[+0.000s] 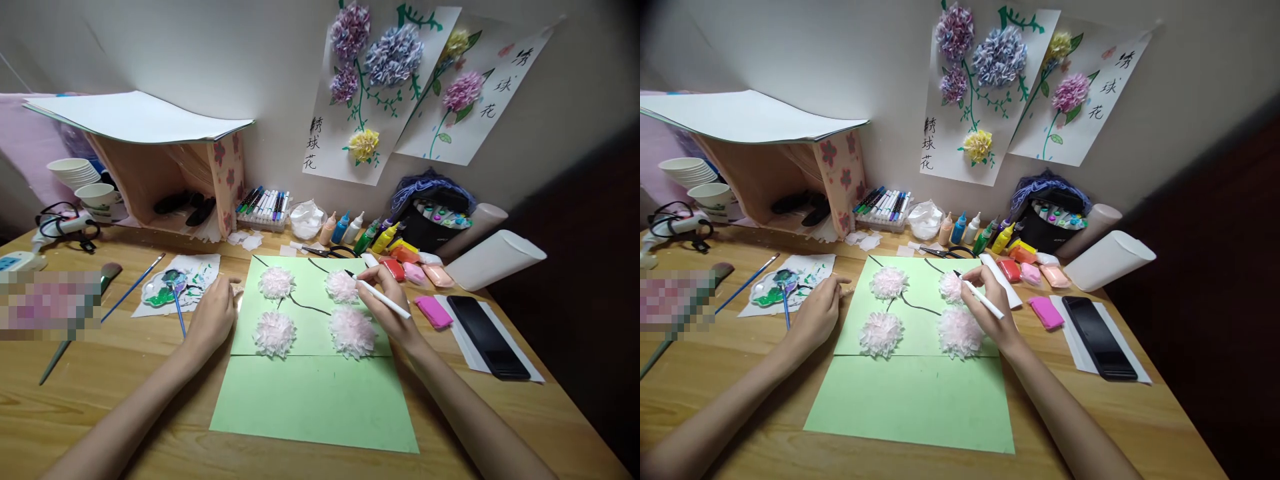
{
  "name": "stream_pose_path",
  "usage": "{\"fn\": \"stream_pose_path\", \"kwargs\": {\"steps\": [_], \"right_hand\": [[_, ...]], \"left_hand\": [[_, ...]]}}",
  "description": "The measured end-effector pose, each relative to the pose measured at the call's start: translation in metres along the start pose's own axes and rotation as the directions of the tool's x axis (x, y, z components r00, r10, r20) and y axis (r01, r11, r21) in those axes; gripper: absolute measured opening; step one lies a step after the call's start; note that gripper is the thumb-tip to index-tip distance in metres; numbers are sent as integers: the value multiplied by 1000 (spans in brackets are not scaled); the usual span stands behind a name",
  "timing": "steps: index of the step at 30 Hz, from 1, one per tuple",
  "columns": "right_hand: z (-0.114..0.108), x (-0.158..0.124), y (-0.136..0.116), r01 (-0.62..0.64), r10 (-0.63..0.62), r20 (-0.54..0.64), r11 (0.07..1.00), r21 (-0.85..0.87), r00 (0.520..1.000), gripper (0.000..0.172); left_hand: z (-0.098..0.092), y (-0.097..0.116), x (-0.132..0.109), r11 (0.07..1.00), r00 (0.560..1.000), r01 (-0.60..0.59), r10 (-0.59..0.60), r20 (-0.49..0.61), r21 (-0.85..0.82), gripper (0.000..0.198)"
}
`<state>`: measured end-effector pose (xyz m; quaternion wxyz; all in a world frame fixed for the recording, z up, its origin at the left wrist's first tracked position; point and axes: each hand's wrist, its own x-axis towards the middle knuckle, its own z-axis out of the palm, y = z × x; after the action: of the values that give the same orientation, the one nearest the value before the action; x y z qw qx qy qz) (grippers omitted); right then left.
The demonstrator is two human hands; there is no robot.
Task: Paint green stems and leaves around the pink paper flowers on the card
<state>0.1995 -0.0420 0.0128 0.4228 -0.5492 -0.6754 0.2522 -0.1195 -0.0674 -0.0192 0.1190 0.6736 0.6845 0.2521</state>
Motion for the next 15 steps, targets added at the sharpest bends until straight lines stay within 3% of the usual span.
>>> {"fn": "stream_pose_path", "kwargs": {"steps": [6, 15], "right_hand": [[-3, 6, 6, 75, -75, -7, 997, -37, 997, 20], [-3, 7, 10, 60, -58, 83, 998, -14, 995, 22]], "left_hand": [[-4, 3, -3, 982, 983, 116, -135, 122, 151, 34], [-10, 13, -7, 974, 945, 218, -227, 234, 62, 30]]}}
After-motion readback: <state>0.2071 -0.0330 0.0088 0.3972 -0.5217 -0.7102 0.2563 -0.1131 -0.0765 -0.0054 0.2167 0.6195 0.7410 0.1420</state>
